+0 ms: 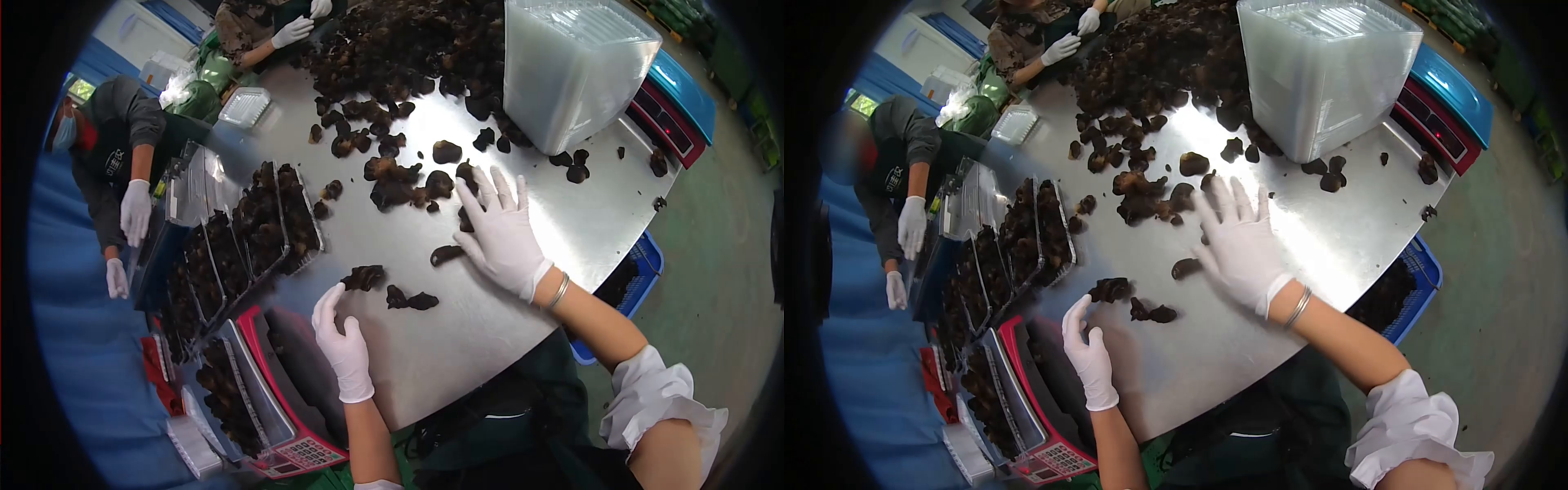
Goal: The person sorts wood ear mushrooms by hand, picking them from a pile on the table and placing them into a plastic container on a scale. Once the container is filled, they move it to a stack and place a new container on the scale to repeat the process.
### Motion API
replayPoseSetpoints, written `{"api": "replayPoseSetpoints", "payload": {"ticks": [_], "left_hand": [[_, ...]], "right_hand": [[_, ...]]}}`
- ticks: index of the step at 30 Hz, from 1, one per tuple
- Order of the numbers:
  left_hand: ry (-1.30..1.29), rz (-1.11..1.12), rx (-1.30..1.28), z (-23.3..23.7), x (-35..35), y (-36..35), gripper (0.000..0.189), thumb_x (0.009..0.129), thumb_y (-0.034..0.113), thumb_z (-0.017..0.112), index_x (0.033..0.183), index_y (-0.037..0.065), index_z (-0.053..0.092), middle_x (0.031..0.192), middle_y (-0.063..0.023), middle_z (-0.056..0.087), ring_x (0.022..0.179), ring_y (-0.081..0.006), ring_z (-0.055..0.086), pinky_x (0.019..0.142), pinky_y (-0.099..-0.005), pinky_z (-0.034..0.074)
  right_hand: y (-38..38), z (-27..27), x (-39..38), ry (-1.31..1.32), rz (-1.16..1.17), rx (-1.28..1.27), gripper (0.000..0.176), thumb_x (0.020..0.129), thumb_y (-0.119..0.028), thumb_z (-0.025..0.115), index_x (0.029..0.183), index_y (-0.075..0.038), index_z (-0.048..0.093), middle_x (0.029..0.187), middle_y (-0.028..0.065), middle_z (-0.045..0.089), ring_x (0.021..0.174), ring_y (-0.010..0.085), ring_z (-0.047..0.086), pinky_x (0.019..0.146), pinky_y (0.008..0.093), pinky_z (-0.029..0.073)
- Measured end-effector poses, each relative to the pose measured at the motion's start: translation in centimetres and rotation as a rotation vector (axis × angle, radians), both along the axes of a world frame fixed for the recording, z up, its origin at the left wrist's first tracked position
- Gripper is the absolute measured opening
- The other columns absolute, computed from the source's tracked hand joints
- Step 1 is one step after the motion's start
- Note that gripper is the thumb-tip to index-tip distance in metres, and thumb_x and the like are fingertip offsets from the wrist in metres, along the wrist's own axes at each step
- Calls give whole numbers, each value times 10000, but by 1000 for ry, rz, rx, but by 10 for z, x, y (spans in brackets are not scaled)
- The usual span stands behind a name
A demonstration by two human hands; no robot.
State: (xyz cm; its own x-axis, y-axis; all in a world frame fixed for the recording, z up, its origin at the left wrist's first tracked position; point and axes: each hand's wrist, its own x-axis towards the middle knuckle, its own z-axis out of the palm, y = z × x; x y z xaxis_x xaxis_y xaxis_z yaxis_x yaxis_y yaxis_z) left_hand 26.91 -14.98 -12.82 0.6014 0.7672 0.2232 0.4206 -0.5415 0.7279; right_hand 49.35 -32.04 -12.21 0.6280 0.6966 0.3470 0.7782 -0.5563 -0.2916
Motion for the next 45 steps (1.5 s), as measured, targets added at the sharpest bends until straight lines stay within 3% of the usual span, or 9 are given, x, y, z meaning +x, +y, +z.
{"api": "replayPoseSetpoints", "payload": {"ticks": [6,11,14,22,28,31,34,40,45], "left_hand": [[-84,57,-55,-15,0,6,431,827,-79,551,1215,49,687,1277,-109,651,1237,-270,570,1089,-391,421],[-48,24,-14,-15,-2,7,340,887,-8,586,1205,54,692,1274,-122,650,1232,-290,564,1095,-399,412],[-51,21,4,-15,-1,8,321,895,20,598,1199,56,693,1276,-127,648,1233,-300,558,1103,-403,399],[-24,22,6,-13,-1,6,318,881,32,622,1188,67,698,1288,-122,644,1237,-298,547,1103,-413,396],[19,22,61,-13,1,6,335,860,28,645,1186,79,702,1275,-113,647,1222,-301,550,1099,-415,396],[-4,29,27,-12,1,5,326,862,35,652,1179,87,707,1270,-107,650,1225,-298,549,1102,-412,392],[-12,41,23,-11,1,3,313,864,42,657,1168,90,711,1266,-99,651,1225,-295,548,1102,-412,389],[9,34,28,-8,3,2,303,861,51,663,1155,96,717,1260,-92,651,1214,-291,548,1100,-414,382],[26,21,97,-13,2,4,305,856,56,665,1151,108,722,1259,-84,652,1208,-287,552,1094,-417,384]], "right_hand": [[-6,-10,-71,214,646,-33,525,993,-352,538,1449,-94,494,1504,198,463,1437,396,382,1203,619,203],[29,-7,-15,196,401,352,496,883,-178,647,1367,-114,560,1453,170,486,1338,400,432,1168,537,263],[51,-26,28,165,147,219,861,800,-361,782,1527,-104,398,1422,193,483,1366,403,387,1149,517,277],[28,15,49,303,441,-60,322,778,-256,733,1075,-149,673,1041,38,582,1097,248,553,1085,487,329],[38,-5,32,178,576,73,524,821,-340,736,1268,-105,596,1368,169,537,1277,365,496,1089,485,382],[35,-21,19,74,572,107,340,858,-264,713,1135,-81,641,1239,159,601,1176,347,561,1030,471,425],[14,-28,30,-187,342,38,98,847,-134,663,813,-89,582,913,78,624,848,285,608,806,427,491],[-8,14,78,-394,187,69,79,827,-95,656,904,-76,648,1120,114,653,1068,311,601,974,441,454],[87,22,67,71,376,194,443,837,-27,566,1270,-95,627,1242,133,641,1147,333,586,1007,428,470]]}}
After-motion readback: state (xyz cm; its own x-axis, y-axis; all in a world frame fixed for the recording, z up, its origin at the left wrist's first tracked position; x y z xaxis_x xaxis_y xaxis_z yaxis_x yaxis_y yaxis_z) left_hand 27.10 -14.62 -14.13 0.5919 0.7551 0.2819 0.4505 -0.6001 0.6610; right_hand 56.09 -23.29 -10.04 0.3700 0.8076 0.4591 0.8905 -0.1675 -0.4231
